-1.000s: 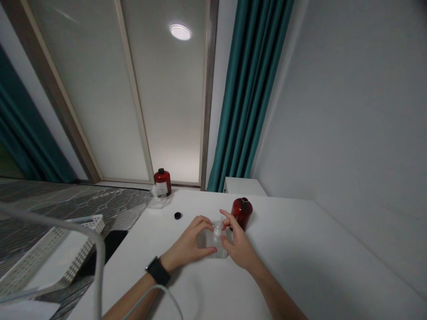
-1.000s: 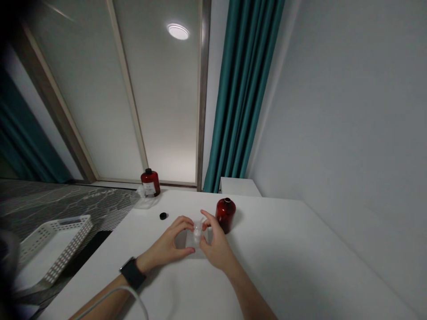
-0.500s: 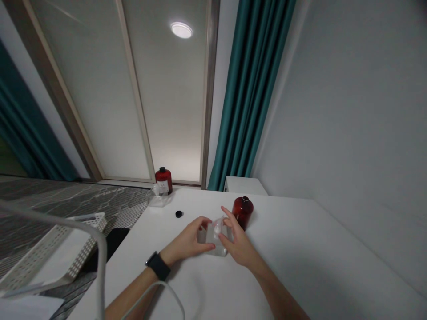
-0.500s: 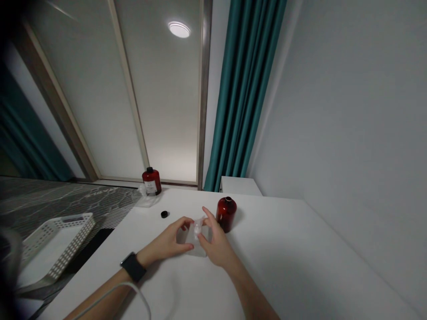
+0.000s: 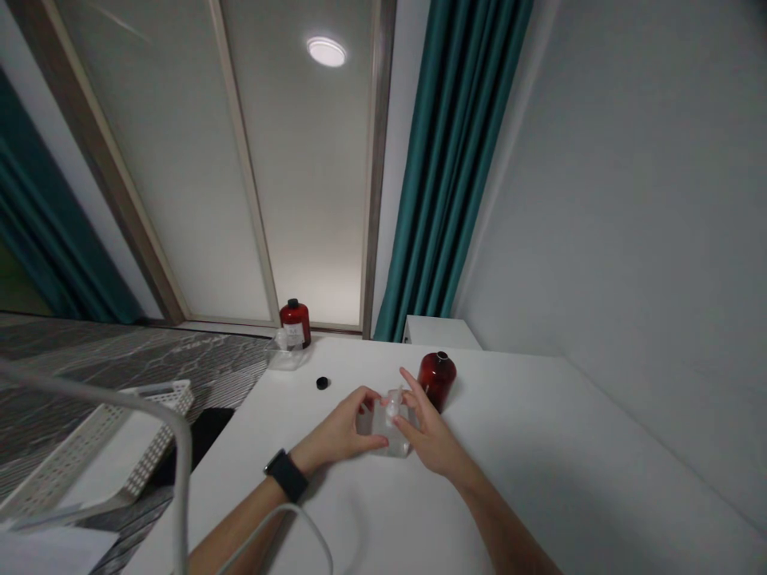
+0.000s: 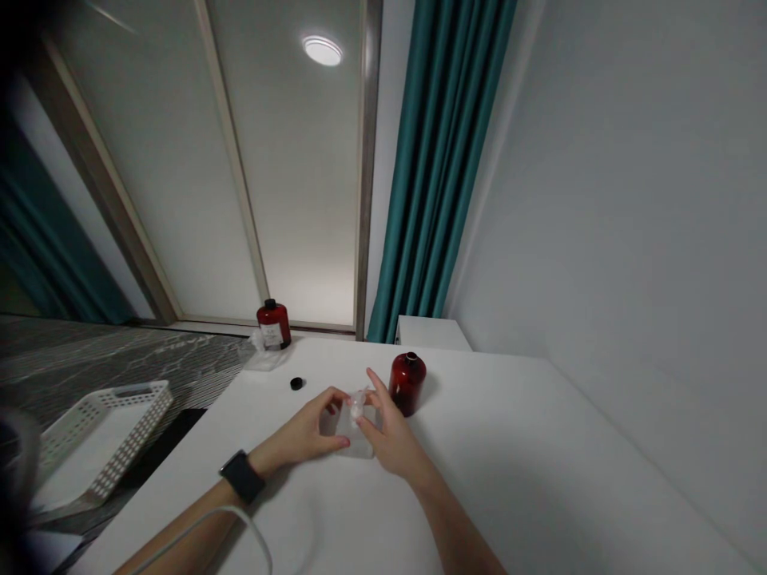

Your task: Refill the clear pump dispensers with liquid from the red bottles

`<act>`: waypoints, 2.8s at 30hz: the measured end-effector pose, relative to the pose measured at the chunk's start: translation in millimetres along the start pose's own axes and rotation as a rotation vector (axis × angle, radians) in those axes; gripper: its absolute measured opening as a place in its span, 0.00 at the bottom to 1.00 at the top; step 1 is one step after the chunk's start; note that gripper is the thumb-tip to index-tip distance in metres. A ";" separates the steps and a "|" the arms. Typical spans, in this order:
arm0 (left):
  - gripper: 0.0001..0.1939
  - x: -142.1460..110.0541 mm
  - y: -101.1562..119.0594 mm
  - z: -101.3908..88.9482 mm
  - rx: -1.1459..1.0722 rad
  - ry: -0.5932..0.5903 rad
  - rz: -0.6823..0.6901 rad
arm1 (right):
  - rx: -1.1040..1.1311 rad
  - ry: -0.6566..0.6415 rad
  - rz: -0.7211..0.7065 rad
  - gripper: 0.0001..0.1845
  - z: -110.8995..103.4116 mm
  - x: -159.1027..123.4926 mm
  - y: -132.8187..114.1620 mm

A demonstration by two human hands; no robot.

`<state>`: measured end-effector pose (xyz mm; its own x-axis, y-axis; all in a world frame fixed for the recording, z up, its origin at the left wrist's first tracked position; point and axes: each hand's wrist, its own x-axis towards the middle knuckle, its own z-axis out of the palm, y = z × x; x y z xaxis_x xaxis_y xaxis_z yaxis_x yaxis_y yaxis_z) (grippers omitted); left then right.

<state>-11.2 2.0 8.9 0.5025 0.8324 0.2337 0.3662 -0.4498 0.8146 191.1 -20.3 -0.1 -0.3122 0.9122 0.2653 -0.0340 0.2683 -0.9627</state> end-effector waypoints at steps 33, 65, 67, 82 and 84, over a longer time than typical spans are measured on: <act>0.24 -1.2 -0.9 4.3 0.002 0.028 0.047 | -0.513 0.183 -0.200 0.04 7.9 -4.7 -0.6; 0.25 -0.1 2.0 -1.6 0.065 0.064 0.027 | -0.293 0.259 -0.055 0.29 20.6 5.6 12.9; 0.27 -0.4 0.4 -3.4 0.069 0.081 0.048 | -0.311 0.271 -0.070 0.29 21.5 9.0 16.0; 0.07 2.4 -16.9 -21.8 0.293 0.293 0.066 | -0.324 0.301 -0.132 0.27 19.9 84.9 43.7; 0.10 1.1 -14.9 -17.6 0.323 0.211 0.105 | -0.307 0.307 -0.149 0.26 20.2 98.6 49.2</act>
<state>-29.8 15.3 6.4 0.3907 0.8094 0.4384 0.5654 -0.5868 0.5797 139.4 76.6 -22.4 -0.0275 0.8939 0.4475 0.2406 0.4404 -0.8650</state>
